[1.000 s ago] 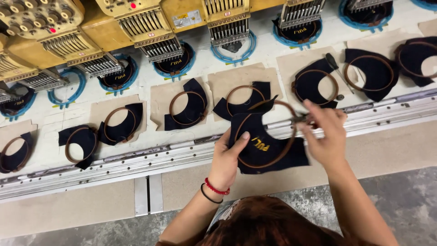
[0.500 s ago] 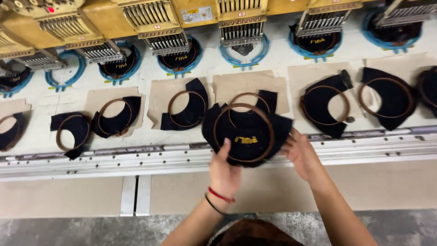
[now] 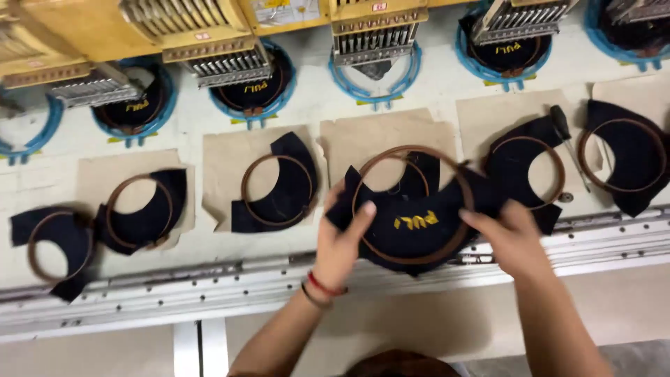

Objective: The person is setting up an industrial embroidery machine by threading needles and adjusting fabric hoops on multiple heads.

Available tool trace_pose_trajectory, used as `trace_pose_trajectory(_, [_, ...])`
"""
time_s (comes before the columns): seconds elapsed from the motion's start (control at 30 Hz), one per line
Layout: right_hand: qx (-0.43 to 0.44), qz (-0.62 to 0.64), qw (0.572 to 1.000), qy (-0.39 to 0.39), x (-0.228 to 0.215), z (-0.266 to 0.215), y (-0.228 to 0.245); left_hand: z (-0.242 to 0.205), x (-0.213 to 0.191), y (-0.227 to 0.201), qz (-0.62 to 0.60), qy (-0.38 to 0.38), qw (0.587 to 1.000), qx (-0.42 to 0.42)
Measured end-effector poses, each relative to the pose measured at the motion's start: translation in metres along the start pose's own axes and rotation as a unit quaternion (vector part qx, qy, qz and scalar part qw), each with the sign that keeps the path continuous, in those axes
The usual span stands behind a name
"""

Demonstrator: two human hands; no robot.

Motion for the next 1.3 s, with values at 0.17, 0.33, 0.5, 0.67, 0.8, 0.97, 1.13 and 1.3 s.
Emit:
trace_pose_trajectory(0.17, [0.036, -0.175, 0.983, -0.048, 0.033, 0.132, -0.032, 0.109, -0.014, 0.073, 0.027, -0.027, 0.971, -0.235])
trace_pose_trajectory(0.33, [-0.110, -0.411, 0.904, -0.043, 0.051, 0.308, -0.033, 0.239, -0.012, 0.227, 0.218, -0.011, 0.962, -0.166])
trace_pose_trajectory(0.5, [-0.154, -0.428, 0.887, -0.073, 0.068, 0.421, -0.036, 0.330, -0.006, 0.291, 0.262, -0.030, 0.949, -0.173])
trace_pose_trajectory(0.67, [-0.170, -0.404, 0.895, -0.089, 0.072, 0.501, -0.037, 0.377, -0.002, 0.335, 0.240, -0.042, 0.949, -0.198])
trace_pose_trajectory(0.8, [-0.149, -0.365, 0.912, -0.117, 0.068, 0.550, -0.047, 0.384, -0.001, 0.345, 0.194, -0.048, 0.954, -0.225])
trace_pose_trajectory(0.97, [-0.153, -0.344, 0.926, -0.034, 0.048, 0.547, -0.076, 0.364, -0.002, 0.325, 0.136, 0.065, 0.957, -0.249])
trace_pose_trajectory(1.13, [-0.143, -0.267, 0.953, -0.019, 0.081, 0.511, -0.011, 0.387, -0.013, 0.286, 0.006, -0.034, 0.964, -0.265])
trace_pose_trajectory(1.3, [-0.248, -0.357, 0.894, -0.111, 0.067, 0.574, -0.053, 0.418, -0.016, 0.299, 0.068, 0.026, 0.969, -0.235])
Point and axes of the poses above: each hand's wrist, its own z-axis towards the middle knuckle, its own x-axis out of the palm, y = z × x, the point moved 4 cm from there along z, towards the middle knuckle, and after that the axes turned 8 degrees about x, right-handed, at the moved point
